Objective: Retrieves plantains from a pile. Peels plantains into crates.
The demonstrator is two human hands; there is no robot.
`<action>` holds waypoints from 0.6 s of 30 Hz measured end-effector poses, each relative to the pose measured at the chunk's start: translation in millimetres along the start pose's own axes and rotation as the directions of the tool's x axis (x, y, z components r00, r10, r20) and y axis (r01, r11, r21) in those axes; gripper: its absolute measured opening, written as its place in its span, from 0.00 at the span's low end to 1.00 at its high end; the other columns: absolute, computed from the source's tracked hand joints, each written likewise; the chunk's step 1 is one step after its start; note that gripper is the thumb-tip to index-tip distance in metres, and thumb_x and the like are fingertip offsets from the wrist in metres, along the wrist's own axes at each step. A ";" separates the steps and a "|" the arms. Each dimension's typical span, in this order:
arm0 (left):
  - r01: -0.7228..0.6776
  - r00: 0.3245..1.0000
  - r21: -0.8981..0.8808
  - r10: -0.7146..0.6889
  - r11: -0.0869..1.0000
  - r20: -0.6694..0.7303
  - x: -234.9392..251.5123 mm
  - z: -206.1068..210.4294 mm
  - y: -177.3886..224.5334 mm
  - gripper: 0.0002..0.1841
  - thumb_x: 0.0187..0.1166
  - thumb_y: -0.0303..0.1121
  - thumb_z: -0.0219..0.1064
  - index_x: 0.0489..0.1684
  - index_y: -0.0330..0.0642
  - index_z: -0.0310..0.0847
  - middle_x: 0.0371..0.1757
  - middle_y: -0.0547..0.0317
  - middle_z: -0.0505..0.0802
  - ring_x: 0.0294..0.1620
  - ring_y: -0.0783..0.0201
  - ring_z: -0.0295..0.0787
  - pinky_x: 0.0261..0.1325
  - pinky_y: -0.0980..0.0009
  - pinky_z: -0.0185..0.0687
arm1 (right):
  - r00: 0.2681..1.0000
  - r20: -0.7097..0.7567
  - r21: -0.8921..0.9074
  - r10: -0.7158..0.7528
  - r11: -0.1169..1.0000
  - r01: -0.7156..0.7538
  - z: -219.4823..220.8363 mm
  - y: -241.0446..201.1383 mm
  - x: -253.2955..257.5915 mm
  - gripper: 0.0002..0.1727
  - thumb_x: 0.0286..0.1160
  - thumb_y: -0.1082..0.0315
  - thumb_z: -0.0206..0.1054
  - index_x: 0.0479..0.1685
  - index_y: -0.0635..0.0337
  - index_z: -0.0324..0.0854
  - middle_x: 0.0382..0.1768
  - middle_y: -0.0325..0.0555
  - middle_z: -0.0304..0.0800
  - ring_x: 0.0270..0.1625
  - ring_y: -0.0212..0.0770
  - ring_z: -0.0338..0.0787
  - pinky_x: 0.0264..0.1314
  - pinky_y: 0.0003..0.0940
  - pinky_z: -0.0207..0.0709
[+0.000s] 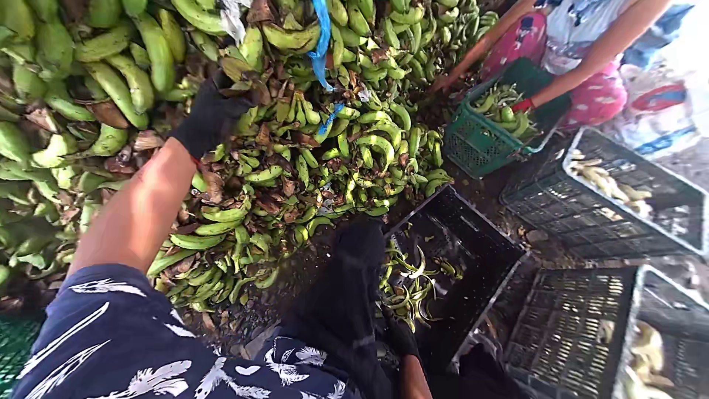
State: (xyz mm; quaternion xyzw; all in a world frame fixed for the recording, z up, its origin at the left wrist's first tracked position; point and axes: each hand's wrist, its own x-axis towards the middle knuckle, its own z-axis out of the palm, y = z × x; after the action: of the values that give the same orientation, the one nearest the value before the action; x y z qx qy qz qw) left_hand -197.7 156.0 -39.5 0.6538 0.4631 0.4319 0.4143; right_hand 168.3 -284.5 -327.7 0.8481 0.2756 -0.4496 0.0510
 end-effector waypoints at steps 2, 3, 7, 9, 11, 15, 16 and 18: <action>-0.030 0.973 -0.068 0.045 0.997 0.228 -6.2 55.1 33.4 0.21 0.76 0.23 0.69 0.68 0.43 0.73 0.54 0.70 0.88 0.53 0.82 0.86 0.59 0.80 0.85 | 1.000 0.009 -0.018 -0.011 1.000 0.011 -5.5 -3.3 -2.5 0.43 0.86 0.30 0.39 0.70 0.56 0.84 0.69 0.59 0.87 0.75 0.60 0.83 0.78 0.66 0.70; -0.028 0.942 -0.107 0.062 0.994 0.330 -10.6 86.1 46.1 0.19 0.75 0.22 0.69 0.64 0.42 0.75 0.51 0.70 0.89 0.50 0.82 0.87 0.56 0.80 0.86 | 0.999 0.012 -0.044 -0.033 0.998 0.034 -5.5 -1.9 -2.0 0.38 0.89 0.34 0.42 0.73 0.54 0.82 0.71 0.59 0.86 0.76 0.61 0.82 0.78 0.66 0.70; 0.056 0.667 -0.089 0.029 0.994 0.744 -39.6 223.0 64.8 0.16 0.82 0.28 0.68 0.65 0.38 0.79 0.52 0.60 0.91 0.47 0.75 0.89 0.53 0.76 0.87 | 0.999 -0.006 -0.010 -0.054 0.999 0.054 2.9 10.6 7.7 0.33 0.87 0.38 0.50 0.80 0.49 0.76 0.73 0.59 0.83 0.75 0.61 0.82 0.76 0.67 0.73; 0.177 0.483 -0.034 -0.057 0.984 0.874 -65.1 289.6 47.5 0.30 0.81 0.29 0.69 0.82 0.42 0.63 0.66 0.53 0.86 0.55 0.69 0.89 0.56 0.71 0.87 | 0.998 -0.052 0.198 0.030 0.980 -0.019 -8.3 -0.2 -15.0 0.40 0.88 0.33 0.43 0.72 0.58 0.81 0.67 0.61 0.87 0.72 0.60 0.84 0.75 0.65 0.72; 0.264 0.365 0.022 -0.121 0.964 0.923 -93.1 347.5 12.5 0.41 0.74 0.26 0.76 0.89 0.48 0.56 0.72 0.49 0.83 0.56 0.62 0.88 0.56 0.64 0.88 | 0.995 -0.092 0.376 0.044 0.926 -0.006 -19.0 -4.3 -30.6 0.35 0.92 0.41 0.44 0.72 0.60 0.81 0.66 0.61 0.87 0.71 0.59 0.85 0.76 0.63 0.71; 0.448 0.320 0.068 -0.231 0.891 0.919 -138.2 392.5 -12.6 0.29 0.75 0.28 0.75 0.75 0.38 0.70 0.53 0.50 0.91 0.42 0.64 0.89 0.47 0.67 0.88 | 0.972 -0.228 0.696 0.065 0.708 0.116 -21.8 10.5 -34.3 0.36 0.94 0.42 0.42 0.77 0.64 0.76 0.65 0.66 0.86 0.65 0.58 0.86 0.71 0.60 0.75; 0.543 0.334 0.017 -0.234 0.840 0.913 -142.0 391.5 -3.2 0.23 0.79 0.29 0.71 0.71 0.36 0.73 0.49 0.52 0.93 0.40 0.66 0.90 0.45 0.69 0.89 | 0.966 -0.254 0.735 0.049 0.659 0.160 -25.1 14.7 -33.4 0.34 0.95 0.46 0.42 0.82 0.65 0.71 0.69 0.66 0.84 0.67 0.57 0.86 0.72 0.58 0.76; 0.666 0.368 -0.174 -0.116 0.725 0.923 -142.8 390.2 6.7 0.18 0.88 0.38 0.59 0.70 0.38 0.72 0.45 0.55 0.92 0.43 0.64 0.92 0.48 0.67 0.91 | 0.949 -0.299 0.849 0.099 0.482 0.217 -23.6 20.7 -23.7 0.33 0.95 0.46 0.41 0.79 0.64 0.73 0.59 0.60 0.87 0.53 0.48 0.88 0.56 0.48 0.83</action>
State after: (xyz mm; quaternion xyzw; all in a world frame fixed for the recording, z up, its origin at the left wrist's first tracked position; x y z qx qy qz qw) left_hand 145.7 -38.3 -169.8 0.4986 0.1989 0.0308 0.8431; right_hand 185.8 -304.0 -298.4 0.8043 0.0423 -0.3904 -0.4460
